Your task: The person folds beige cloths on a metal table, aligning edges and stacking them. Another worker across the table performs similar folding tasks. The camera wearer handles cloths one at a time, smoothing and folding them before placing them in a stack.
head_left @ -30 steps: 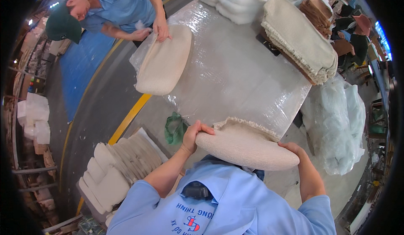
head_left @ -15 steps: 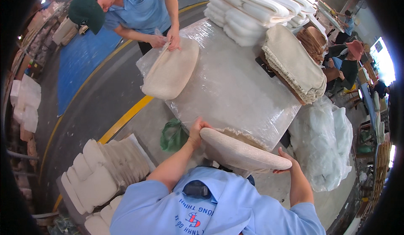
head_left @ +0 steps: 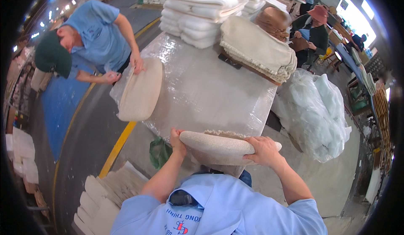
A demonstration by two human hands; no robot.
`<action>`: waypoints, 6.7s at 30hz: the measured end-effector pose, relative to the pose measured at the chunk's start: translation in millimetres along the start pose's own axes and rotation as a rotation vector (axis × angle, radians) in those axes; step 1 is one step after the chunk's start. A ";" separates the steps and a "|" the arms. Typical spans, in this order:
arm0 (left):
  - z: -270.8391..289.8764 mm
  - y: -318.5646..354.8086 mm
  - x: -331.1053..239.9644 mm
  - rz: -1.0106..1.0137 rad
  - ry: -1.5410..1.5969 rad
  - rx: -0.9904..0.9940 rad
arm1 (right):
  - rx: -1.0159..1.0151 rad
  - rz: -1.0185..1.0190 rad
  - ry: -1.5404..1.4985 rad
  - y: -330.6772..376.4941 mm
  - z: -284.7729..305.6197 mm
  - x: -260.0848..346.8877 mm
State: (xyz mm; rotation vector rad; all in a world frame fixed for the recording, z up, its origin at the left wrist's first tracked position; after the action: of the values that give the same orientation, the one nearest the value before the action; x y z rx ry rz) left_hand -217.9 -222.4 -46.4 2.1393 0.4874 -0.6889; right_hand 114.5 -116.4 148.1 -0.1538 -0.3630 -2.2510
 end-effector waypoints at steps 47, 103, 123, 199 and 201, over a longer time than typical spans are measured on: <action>-180.2 -76.7 158.1 0.682 -0.259 0.371 | -0.806 -0.289 -1.177 -202.7 -115.7 -102.1; -276.1 -49.0 80.2 0.210 -0.520 0.701 | -0.542 -0.332 -1.650 -174.0 -92.6 -116.6; -301.9 -120.3 146.1 0.264 -0.096 0.778 | -0.809 -0.296 -1.408 -247.7 -112.5 -146.3; -183.8 17.1 126.3 0.270 -0.347 0.549 | -0.776 -0.154 -1.238 -154.3 -99.9 -64.9; -176.0 21.1 124.6 0.278 -0.382 0.546 | -0.771 -0.162 -1.222 -154.5 -103.1 -60.3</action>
State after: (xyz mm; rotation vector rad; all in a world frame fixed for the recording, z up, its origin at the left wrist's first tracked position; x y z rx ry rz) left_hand -55.7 -81.1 -20.6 2.4188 -0.2311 -1.1307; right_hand 36.9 -9.7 4.1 -1.9683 -0.0830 -2.0700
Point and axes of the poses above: each hand's wrist, its own y-axis away from the middle knuckle, its own z-axis out of the back of the hand, x = y × z, the point moved 5 cm from there along -y, towards the middle knuckle, and after that the axes turned 9 degrees about y, right-handed, at the moved point
